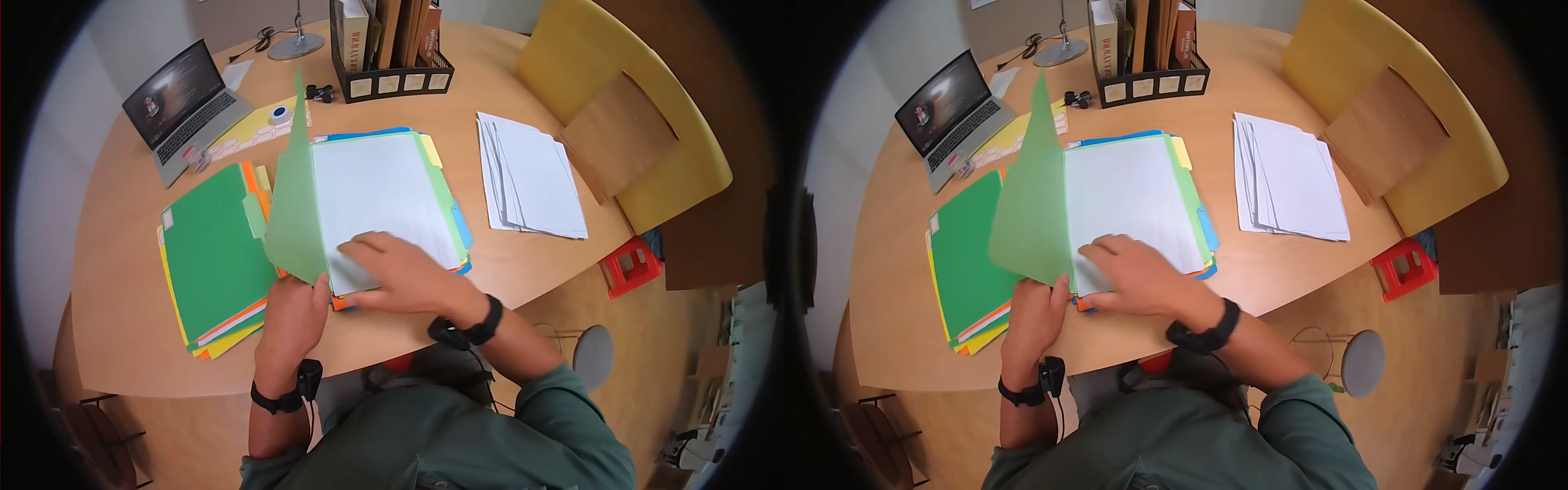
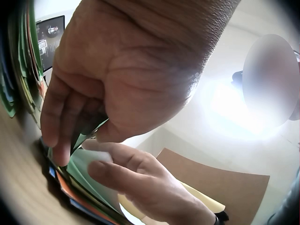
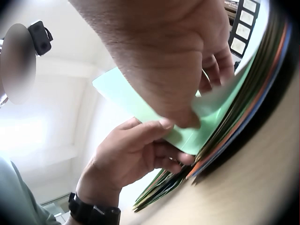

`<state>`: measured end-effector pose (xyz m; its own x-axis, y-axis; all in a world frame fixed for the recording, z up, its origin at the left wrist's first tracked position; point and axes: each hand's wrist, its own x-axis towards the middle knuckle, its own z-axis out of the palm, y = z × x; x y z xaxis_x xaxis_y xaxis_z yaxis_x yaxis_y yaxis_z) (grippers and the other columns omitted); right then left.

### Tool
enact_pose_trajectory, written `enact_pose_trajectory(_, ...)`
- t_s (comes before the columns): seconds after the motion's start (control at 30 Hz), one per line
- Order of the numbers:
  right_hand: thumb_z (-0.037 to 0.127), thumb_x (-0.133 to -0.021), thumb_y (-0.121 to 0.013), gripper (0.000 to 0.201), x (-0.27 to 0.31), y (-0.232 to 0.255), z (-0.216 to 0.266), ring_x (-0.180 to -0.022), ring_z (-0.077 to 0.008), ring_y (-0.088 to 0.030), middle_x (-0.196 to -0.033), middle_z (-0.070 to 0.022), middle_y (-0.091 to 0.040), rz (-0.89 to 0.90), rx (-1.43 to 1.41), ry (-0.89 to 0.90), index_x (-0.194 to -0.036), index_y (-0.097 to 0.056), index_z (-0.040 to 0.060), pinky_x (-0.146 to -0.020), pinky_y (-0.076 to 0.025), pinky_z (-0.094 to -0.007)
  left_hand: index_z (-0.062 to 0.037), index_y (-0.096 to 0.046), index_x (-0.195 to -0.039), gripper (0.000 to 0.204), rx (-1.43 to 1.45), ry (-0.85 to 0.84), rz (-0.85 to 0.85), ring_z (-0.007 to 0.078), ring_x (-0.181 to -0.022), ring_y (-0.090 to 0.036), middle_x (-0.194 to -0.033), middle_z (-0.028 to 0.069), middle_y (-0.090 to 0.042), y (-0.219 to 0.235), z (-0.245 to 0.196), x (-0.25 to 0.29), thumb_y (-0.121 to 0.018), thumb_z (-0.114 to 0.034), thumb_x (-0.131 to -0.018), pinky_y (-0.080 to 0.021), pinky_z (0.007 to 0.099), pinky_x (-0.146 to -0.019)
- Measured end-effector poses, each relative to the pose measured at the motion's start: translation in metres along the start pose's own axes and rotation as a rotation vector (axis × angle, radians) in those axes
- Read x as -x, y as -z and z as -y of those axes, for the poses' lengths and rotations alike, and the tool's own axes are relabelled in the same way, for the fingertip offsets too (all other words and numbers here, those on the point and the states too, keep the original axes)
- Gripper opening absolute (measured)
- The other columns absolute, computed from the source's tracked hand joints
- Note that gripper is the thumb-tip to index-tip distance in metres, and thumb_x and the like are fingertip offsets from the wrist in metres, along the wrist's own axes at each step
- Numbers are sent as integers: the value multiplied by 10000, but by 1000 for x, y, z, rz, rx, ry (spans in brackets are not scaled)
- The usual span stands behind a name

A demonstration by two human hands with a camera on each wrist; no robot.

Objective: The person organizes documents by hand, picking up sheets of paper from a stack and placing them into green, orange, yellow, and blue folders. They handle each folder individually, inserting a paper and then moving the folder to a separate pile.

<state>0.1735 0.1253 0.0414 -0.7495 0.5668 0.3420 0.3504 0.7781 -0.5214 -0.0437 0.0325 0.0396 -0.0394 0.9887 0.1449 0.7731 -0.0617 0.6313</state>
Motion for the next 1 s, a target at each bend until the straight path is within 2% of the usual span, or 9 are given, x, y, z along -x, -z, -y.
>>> enact_pose_trajectory(0.07,325,-969,-804,565,12,31,-9,-1233,-429,-674,-1406,-236,-678,3,-28,-72,-1435,-671,34,-1066,-551,-484,96,-683,-1026,253,13,31,12,535,-852,-669,-921,331,-696,2,-1,1,-619,-147,-1058,-532,598,-789)
enact_pose_trajectory(0.2,255,-991,-796,505,56,71,-55,-1099,-350,-739,-1258,-225,-744,-226,-33,-386,-1411,-679,0,-944,-595,-417,103,-654,-1115,260,17,76,4,543,-929,-662,-1008,345,-694,5,-2,4,-594,-145,-1067,-522,604,-842)
enact_pose_trajectory(0.4,273,-1069,-744,447,96,64,-73,-970,-188,-724,-1118,-170,-783,-279,-310,-621,-1418,-687,-1,-829,-597,-332,83,-648,-1193,263,-13,137,9,533,-998,-658,-1103,331,-696,3,-8,4,-572,-136,-1068,-523,591,-905)
enact_pose_trajectory(0.5,300,-1103,-704,476,96,58,-81,-1008,-199,-727,-1117,-176,-795,-347,-415,-694,-1439,-666,-35,-854,-584,-323,72,-656,-1262,295,25,108,7,514,-1013,-668,-1130,309,-704,4,-13,6,-570,-115,-1050,-530,580,-921)
enact_pose_trajectory(0.67,313,-1118,-679,542,93,59,-78,-1022,-205,-725,-1098,-165,-797,-536,-692,-736,-1477,-614,-88,-917,-565,-316,44,-665,-1348,370,-63,-126,-28,437,-1009,-709,-1171,266,-724,2,6,9,-607,-83,-1005,-555,517,-923)
enact_pose_trajectory(0.73,312,-1119,-675,561,90,60,-73,-1027,-208,-724,-1087,-161,-795,-561,-739,-726,-1490,-597,-101,-943,-559,-318,47,-675,-1333,373,88,149,-19,385,-995,-729,-1170,246,-743,2,-7,8,-657,-96,-989,-576,463,-929)
enact_pose_trajectory(0.87,228,-1052,-769,533,92,55,-80,-948,-185,-738,-1106,-151,-788,-402,-530,-694,-1482,-618,-48,-869,-589,-336,58,-678,-1338,398,114,233,-10,350,-957,-742,-1143,234,-757,-3,-13,0,-706,-115,-981,-595,436,-914)
enact_pose_trajectory(0.93,190,-1020,-803,513,95,46,-88,-906,-180,-744,-1113,-146,-783,-328,-462,-662,-1456,-645,-28,-837,-600,-345,70,-673,-1374,400,136,258,-23,227,-980,-736,-1142,200,-783,-5,-13,-3,-696,-126,-1025,-579,350,-834)
enact_pose_trajectory(1.0,125,-958,-838,445,97,38,-91,-810,-202,-745,-1099,-130,-767,-324,-325,-624,-1370,-707,18,-756,-605,-364,65,-664,-1396,414,132,280,-12,209,-974,-732,-1150,189,-784,-4,-12,-5,-698,-126,-1030,-578,336,-833)
